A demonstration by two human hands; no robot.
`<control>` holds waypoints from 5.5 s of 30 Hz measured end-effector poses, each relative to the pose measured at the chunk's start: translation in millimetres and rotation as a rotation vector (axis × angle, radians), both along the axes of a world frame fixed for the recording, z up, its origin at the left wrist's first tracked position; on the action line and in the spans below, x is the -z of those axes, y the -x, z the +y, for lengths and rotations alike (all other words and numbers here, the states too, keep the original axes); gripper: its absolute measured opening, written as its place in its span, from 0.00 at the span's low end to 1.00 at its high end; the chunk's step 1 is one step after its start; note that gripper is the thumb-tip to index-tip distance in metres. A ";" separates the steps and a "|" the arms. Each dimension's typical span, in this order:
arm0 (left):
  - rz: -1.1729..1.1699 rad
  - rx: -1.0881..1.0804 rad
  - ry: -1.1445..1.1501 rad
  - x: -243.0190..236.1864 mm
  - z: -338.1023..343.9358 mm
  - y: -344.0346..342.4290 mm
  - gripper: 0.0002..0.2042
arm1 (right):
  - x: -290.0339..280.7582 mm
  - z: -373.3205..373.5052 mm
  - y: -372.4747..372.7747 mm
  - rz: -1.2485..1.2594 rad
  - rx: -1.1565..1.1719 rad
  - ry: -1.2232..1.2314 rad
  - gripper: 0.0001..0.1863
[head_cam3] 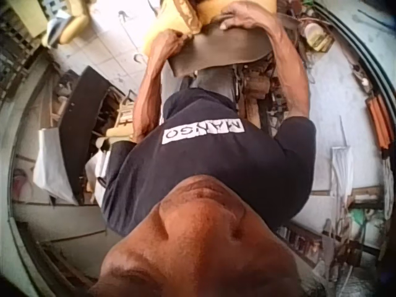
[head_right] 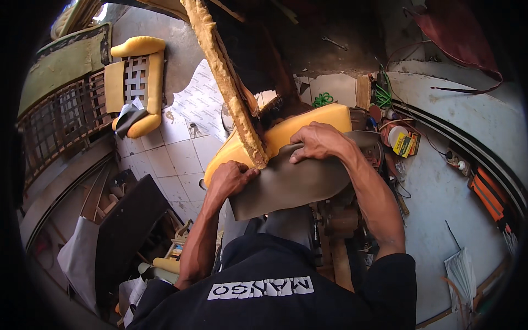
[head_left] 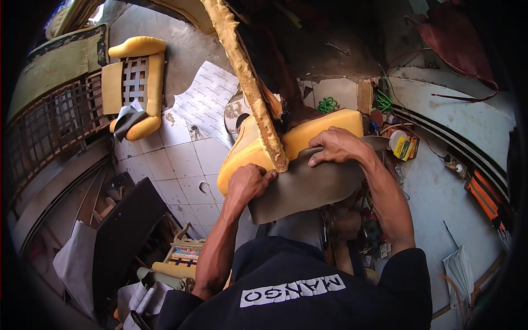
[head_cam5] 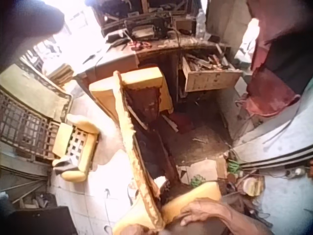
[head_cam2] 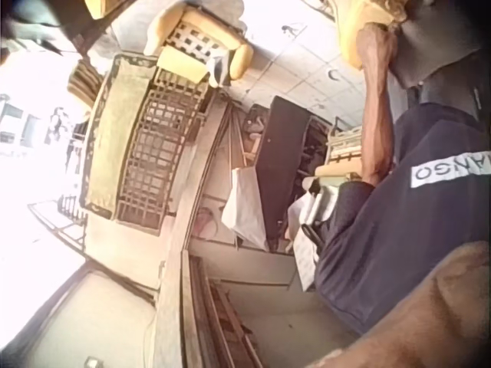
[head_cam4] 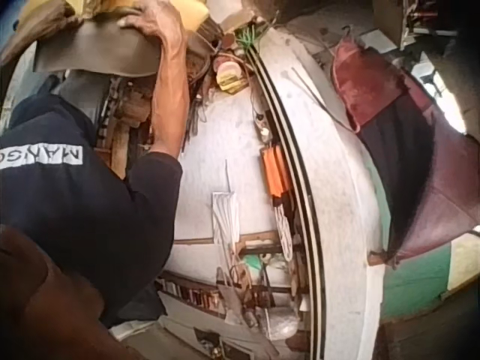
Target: The person cuts a piece of upholstery fabric using shears and then wraps it around a foam chair component while checking the fit.
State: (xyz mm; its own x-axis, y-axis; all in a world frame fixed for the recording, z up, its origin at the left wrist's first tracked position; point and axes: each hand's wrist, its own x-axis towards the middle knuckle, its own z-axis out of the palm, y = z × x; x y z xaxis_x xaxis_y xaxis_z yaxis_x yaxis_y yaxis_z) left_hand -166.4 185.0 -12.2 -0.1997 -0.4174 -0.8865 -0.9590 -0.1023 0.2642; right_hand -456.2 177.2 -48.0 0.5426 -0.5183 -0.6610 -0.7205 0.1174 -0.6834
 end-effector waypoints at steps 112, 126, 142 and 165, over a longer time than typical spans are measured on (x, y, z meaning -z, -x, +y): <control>0.348 -1.291 0.261 24.7 78.5 -139.0 0.07 | 108.0 58.8 96.5 0.298 1.305 0.547 0.21; 0.231 -0.397 0.837 12.5 38.1 -71.0 0.14 | 9.3 13.6 -6.8 0.260 0.573 0.898 0.28; 0.254 -0.052 0.923 35.7 19.8 -17.4 0.11 | 19.7 -8.8 -43.9 -0.098 0.360 0.618 0.07; 0.417 -0.234 0.808 46.1 12.1 -32.8 0.08 | 10.3 8.6 -51.6 -0.042 0.403 0.740 0.12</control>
State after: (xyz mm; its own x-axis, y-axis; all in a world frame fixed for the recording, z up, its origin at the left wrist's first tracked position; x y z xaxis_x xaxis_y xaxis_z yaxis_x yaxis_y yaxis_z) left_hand -133.6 197.2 -58.2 -0.2694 -0.9449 -0.1862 -0.7492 0.0842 0.6570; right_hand -404.5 185.8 -58.2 0.2401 -0.9690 -0.0586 -0.6919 -0.1284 -0.7105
